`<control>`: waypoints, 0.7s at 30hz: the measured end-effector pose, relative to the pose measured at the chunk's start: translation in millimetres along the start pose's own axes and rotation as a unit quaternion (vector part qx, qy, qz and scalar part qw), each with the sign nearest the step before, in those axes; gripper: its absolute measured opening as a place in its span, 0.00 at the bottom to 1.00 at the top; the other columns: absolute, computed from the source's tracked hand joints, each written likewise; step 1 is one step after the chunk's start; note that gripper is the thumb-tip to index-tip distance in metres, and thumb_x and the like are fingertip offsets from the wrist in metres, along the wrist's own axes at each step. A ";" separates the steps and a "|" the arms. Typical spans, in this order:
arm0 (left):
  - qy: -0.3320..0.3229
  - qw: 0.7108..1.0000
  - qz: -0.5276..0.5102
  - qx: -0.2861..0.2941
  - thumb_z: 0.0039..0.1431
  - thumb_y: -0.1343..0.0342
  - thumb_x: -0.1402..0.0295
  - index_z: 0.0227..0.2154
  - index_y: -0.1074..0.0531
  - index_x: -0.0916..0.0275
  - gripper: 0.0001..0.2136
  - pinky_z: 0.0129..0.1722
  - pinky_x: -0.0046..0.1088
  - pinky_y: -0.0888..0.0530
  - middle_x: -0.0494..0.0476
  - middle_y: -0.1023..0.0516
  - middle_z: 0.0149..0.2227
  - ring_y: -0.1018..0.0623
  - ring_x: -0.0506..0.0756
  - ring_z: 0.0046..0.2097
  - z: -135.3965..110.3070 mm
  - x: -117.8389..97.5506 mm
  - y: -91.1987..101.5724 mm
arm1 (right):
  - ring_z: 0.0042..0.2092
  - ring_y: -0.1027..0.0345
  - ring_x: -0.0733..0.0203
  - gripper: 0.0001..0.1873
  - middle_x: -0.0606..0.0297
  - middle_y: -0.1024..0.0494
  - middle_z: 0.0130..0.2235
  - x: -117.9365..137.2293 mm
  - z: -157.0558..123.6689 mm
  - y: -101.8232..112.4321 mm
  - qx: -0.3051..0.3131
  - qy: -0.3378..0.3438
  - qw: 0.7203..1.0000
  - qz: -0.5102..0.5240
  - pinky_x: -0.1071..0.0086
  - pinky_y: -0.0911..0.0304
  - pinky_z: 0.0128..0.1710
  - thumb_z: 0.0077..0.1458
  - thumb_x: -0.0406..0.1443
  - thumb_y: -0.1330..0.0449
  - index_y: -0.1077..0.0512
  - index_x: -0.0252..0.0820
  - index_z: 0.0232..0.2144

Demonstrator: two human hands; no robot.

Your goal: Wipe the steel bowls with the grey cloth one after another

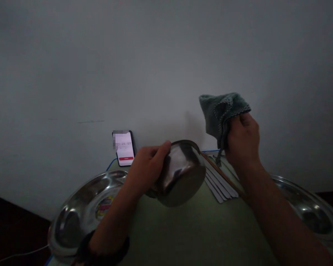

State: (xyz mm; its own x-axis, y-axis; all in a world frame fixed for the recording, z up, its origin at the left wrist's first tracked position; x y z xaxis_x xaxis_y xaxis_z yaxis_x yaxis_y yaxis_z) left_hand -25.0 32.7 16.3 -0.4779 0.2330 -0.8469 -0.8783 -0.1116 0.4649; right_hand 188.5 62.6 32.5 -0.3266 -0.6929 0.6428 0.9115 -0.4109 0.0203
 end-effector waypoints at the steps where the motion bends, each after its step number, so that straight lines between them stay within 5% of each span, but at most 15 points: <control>1: -0.009 1.000 0.002 0.010 0.57 0.51 0.55 0.10 0.38 0.61 0.23 0.18 0.27 0.48 0.47 0.43 0.12 0.42 0.48 0.17 -0.2 -1.0 0.2 | 0.44 0.30 0.57 0.21 0.59 0.23 0.43 7.2 -1.8 -2.5 0.012 0.014 1.000 0.006 0.63 0.35 0.42 0.62 0.46 0.54 0.28 0.41 0.43; 5: -0.030 0.999 0.008 0.015 0.56 0.51 0.56 0.09 0.36 0.61 0.23 0.18 0.25 0.47 0.50 0.39 0.13 0.40 0.49 0.18 -0.5 -3.8 6.0 | 0.37 0.30 0.61 0.16 0.64 0.22 0.34 31.5 -28.3 -50.3 0.329 0.043 0.942 -0.041 0.66 0.36 0.40 0.61 0.44 0.49 0.25 0.42 0.35; 7: -0.030 0.999 0.012 0.020 0.55 0.49 0.55 0.09 0.33 0.62 0.23 0.17 0.24 0.47 0.51 0.36 0.14 0.39 0.49 0.19 -1.6 -4.1 9.1 | 0.33 0.32 0.63 0.18 0.64 0.23 0.31 32.7 -37.9 -61.3 0.384 0.032 0.921 -0.059 0.68 0.38 0.36 0.61 0.44 0.50 0.26 0.40 0.32; 13: 0.031 0.997 -0.064 0.042 0.51 0.46 0.50 0.11 0.29 0.62 0.23 0.15 0.24 0.47 0.52 0.35 0.12 0.39 0.48 0.16 -4.8 5.8 12.3 | 0.30 0.37 0.67 0.17 0.69 0.28 0.26 16.9 -32.3 -54.7 0.367 0.002 0.930 -0.022 0.72 0.42 0.31 0.59 0.45 0.47 0.28 0.41 0.27; 17: 0.095 0.972 -0.207 -0.057 0.45 0.39 0.53 0.12 0.31 0.62 0.18 0.15 0.25 0.43 0.51 0.34 0.12 0.36 0.49 0.15 0.1 16.9 21.5 | 0.31 0.35 0.65 0.18 0.68 0.27 0.27 -0.9 -23.6 -47.8 0.305 -0.055 0.948 0.066 0.71 0.41 0.31 0.57 0.47 0.46 0.27 0.41 0.28; 21: 0.104 0.906 -0.376 -0.164 0.44 0.39 0.60 0.15 0.30 0.61 0.12 0.19 0.26 0.35 0.50 0.30 0.16 0.32 0.50 0.18 4.1 17.6 26.2 | 0.32 0.33 0.61 0.18 0.69 0.25 0.27 -20.7 -19.2 -40.2 0.215 -0.143 0.956 0.140 0.70 0.38 0.32 0.55 0.50 0.44 0.25 0.43 0.30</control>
State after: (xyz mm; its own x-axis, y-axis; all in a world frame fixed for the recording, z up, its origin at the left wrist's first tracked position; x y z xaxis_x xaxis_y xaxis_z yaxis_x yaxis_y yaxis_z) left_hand -56.4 37.8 14.6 0.2952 0.1785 -0.9386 -0.8971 -0.2861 -0.3365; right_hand 153.9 82.1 3.7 -0.0293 -0.5235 0.8515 0.9917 0.0916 0.0905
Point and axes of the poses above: each hand's wrist, its own z-axis towards the middle knuckle, its own y-axis out of the back of the hand, x = y × z, the point moved 5 cm from there along z, towards the middle knuckle
